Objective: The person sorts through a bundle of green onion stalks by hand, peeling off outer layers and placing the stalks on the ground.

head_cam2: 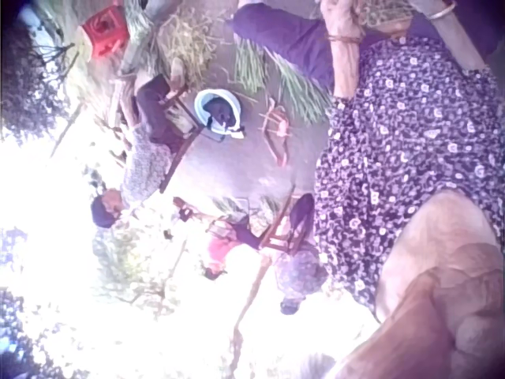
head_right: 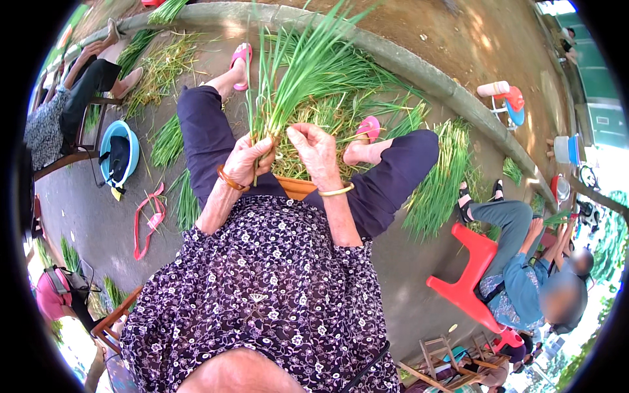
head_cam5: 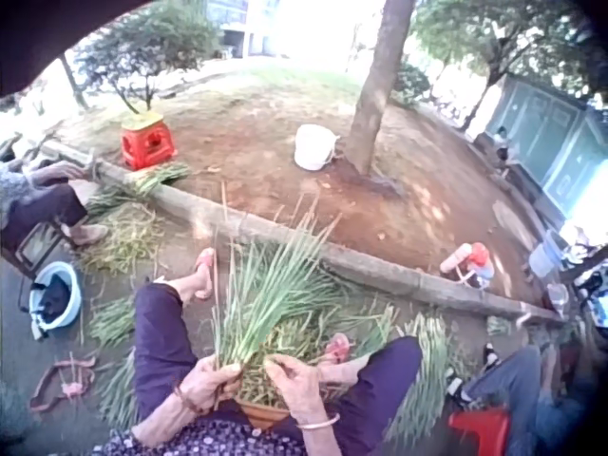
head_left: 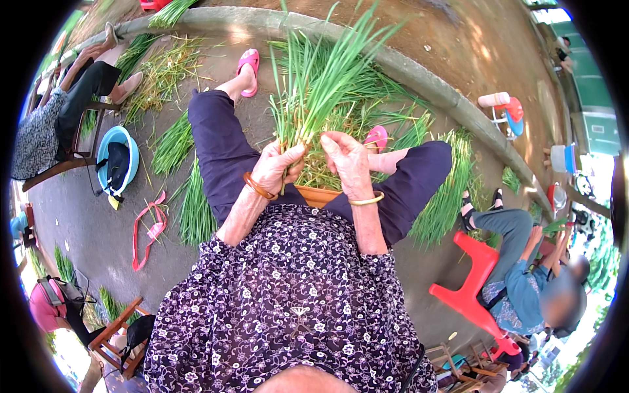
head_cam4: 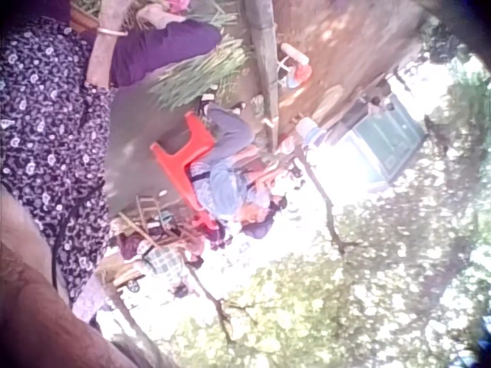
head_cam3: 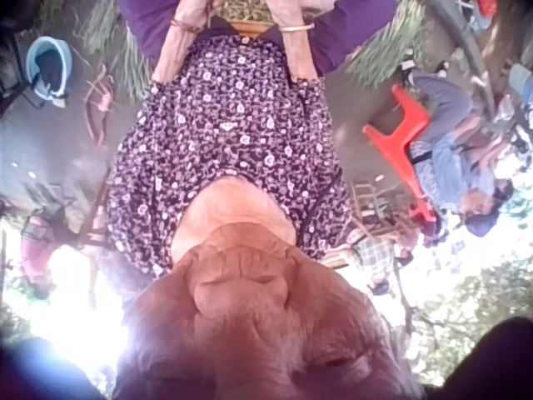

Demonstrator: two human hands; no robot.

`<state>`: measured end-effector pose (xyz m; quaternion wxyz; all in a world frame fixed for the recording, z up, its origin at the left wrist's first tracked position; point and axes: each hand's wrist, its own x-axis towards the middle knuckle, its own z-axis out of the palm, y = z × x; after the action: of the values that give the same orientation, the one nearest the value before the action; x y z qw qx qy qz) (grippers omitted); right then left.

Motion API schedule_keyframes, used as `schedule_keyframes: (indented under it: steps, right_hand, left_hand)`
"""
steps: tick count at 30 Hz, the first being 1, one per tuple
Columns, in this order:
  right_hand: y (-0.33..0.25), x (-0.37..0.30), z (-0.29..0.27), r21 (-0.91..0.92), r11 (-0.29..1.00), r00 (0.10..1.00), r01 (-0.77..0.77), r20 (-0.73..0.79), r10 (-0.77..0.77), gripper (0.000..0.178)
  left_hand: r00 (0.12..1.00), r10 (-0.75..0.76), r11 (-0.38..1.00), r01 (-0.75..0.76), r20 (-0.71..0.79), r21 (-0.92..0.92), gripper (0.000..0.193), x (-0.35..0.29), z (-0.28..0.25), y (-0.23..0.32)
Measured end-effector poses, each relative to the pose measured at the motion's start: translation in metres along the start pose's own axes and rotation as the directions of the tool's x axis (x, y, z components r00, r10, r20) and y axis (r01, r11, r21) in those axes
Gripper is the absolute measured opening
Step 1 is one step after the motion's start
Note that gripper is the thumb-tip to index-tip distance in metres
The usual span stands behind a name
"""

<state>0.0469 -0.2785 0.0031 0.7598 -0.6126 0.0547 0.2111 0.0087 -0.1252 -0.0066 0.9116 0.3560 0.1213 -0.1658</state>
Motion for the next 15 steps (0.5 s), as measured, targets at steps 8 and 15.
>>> schedule_keyframes:
  steps: [8, 15]
  right_hand:
    - [-0.0051, -0.0029, 0.0057, 0.252, 0.968, 1.0, -0.008, 0.003, 0.008, 0.024]
    - [-0.0043, -0.0066, 0.0053, 0.037, 0.999, 0.998, 0.036, 0.055, -0.038, 0.016]
  left_hand:
    - [1.0, -0.005, 0.997, 0.007, -0.031, 0.073, 0.021, -0.0015, 0.0042, -0.0067]
    - [0.998, 0.007, 0.995, -0.001, -0.06, 0.098, 0.023, -0.0028, 0.0055, -0.0073]
